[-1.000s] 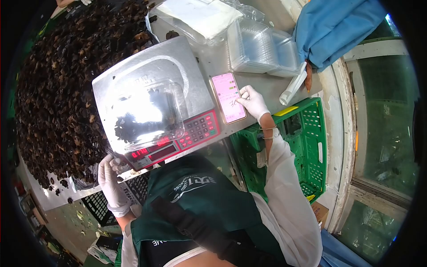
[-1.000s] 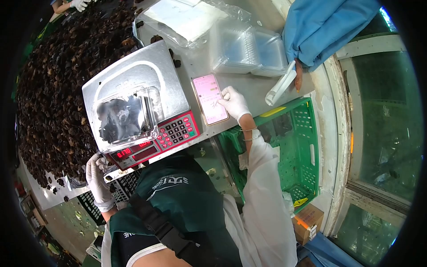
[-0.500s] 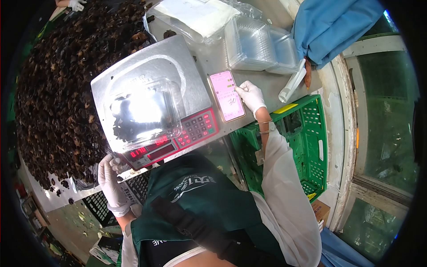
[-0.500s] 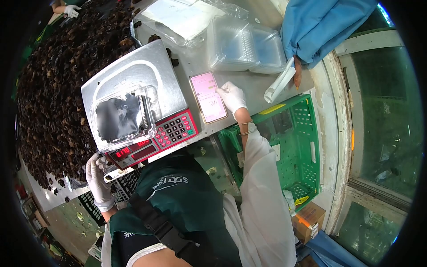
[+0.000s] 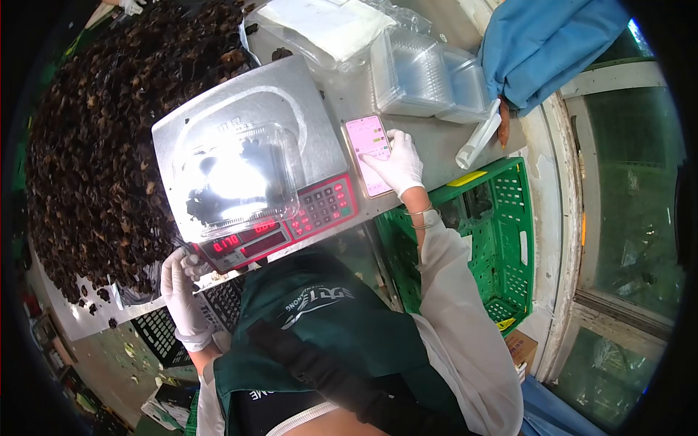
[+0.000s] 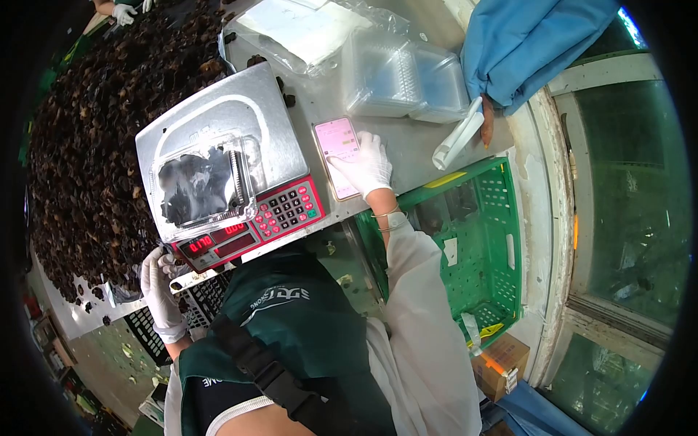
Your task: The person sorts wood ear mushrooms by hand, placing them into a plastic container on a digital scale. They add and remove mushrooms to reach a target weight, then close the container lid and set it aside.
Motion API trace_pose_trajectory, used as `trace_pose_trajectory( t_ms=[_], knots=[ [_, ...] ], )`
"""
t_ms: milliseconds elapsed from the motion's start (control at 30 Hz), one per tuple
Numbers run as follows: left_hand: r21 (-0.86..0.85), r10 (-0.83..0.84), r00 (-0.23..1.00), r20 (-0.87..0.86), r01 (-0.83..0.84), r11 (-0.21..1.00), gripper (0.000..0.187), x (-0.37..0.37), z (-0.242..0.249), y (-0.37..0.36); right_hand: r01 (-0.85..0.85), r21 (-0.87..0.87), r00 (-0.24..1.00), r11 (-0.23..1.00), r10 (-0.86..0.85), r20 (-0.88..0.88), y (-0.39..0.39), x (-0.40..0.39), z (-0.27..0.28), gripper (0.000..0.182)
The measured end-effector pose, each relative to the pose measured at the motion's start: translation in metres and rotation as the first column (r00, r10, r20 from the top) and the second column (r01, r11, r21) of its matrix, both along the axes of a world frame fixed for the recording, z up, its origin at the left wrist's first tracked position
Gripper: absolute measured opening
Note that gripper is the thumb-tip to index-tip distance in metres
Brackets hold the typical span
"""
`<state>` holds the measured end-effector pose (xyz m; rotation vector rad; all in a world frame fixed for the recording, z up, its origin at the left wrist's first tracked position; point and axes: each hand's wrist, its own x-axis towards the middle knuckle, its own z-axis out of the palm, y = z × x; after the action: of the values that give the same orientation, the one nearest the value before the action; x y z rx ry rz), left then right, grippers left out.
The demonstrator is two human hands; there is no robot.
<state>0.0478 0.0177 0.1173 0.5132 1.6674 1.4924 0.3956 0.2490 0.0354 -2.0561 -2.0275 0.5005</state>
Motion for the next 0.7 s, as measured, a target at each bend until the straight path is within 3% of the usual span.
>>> trace_pose_trajectory(
  t_ms=[167,233,333,467,567,633,700],
  knots=[
    [-0.005,0.010,1.000,-0.028,-0.010,1.000,0.027,0.001,0.001,0.000,-0.010,0.065,1.000,0.998,0.009,0.010,0.001,0.001,-0.003,0.068],
    [0.006,-0.002,0.999,-0.033,0.003,1.000,0.026,-0.002,-0.001,-0.003,0.106,-0.155,0.956,0.982,-0.143,-0.254,0.008,0.015,-0.007,0.067],
    [-0.006,0.011,1.000,-0.028,-0.011,1.000,0.026,-0.002,-0.001,-0.004,0.064,-0.224,0.932,0.972,-0.139,-0.334,0.011,0.025,-0.012,0.066],
    [-0.015,0.009,0.999,-0.040,-0.009,1.000,0.027,-0.002,-0.002,-0.003,0.040,-0.178,0.948,0.983,-0.094,-0.304,0.010,0.024,-0.019,0.067],
    [-0.022,0.000,1.000,-0.011,0.000,1.000,0.028,-0.002,-0.002,-0.001,0.081,-0.114,0.972,0.990,-0.103,-0.209,0.002,0.003,-0.002,0.069],
    [-0.016,-0.021,0.999,-0.044,0.020,1.000,0.029,-0.001,-0.001,0.001,0.022,0.019,1.000,1.000,-0.022,-0.002,-0.001,-0.006,0.001,0.071],
    [-0.021,-0.021,0.999,-0.032,0.021,1.000,0.029,-0.001,-0.001,0.002,0.028,0.058,1.000,0.998,-0.027,-0.012,-0.001,-0.003,-0.006,0.070]
  ],
)
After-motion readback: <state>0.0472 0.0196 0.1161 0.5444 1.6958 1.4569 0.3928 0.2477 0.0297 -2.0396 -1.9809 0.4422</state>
